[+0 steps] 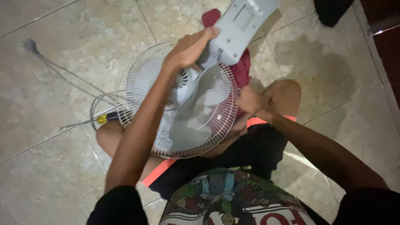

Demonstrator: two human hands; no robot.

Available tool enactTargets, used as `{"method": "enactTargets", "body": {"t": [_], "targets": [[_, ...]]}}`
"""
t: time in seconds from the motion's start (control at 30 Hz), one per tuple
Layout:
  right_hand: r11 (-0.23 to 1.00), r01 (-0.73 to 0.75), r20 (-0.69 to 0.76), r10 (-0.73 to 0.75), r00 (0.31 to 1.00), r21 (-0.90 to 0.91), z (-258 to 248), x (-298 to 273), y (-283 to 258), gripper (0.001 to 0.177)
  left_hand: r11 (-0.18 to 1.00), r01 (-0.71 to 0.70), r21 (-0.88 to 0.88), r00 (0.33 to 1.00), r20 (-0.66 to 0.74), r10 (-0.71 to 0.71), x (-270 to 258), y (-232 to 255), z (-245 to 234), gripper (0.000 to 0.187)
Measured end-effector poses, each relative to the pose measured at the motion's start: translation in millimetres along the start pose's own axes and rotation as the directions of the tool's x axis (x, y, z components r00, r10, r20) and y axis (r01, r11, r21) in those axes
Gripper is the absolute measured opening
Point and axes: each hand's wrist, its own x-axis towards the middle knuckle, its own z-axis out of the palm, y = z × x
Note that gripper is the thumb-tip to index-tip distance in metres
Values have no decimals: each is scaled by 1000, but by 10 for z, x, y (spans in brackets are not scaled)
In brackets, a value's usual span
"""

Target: The person sits on the floor and uses a screwdriver to tighten the central hub of a white pedestal fan. They then wipe the fan base with a red cloth, rotate the fan head, and continue adjusting the fan's tilt mechanism.

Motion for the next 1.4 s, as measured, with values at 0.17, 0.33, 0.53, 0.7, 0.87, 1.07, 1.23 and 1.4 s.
{"method": "enactTargets", "body": {"t": [0.17,0.33,0.53,0.7,0.87,1.07,1.23,1.4], "targets": [[969,-156,-9,157,988,-192,-298,-208,-261,40,975,-130,180,990,-26,137,177,-161,37,102],[960,-43,-98,17,995,-276,-197,-285,-333,45,979,-160,126,987,4,161,217,-203,22,106],[956,122,223,-184,957,266,-575,-118,64,37,983,-181,35,983,-18,182,132,-154,-22,110],[727,-202,471,-185,863,656,-805,-230,40,29,999,-29,-40,1000,10,30,100,-126,-36,117],[508,-632,630,206,749,586,-818,-419,-2,33,999,7,-41,986,166,0,108,-48,-80,125],[135,-619,611,-419,672,774,-457,-187,287,41,994,26,107,992,119,-39,139,33,-29,116],[578,228,39,-411,911,784,-271,-256,214,44,981,123,148,988,78,-136,56,153,-37,116],[946,234,-116,-212,970,223,-374,-473,-85,45,971,224,84,972,60,-229,64,101,-34,119]]}}
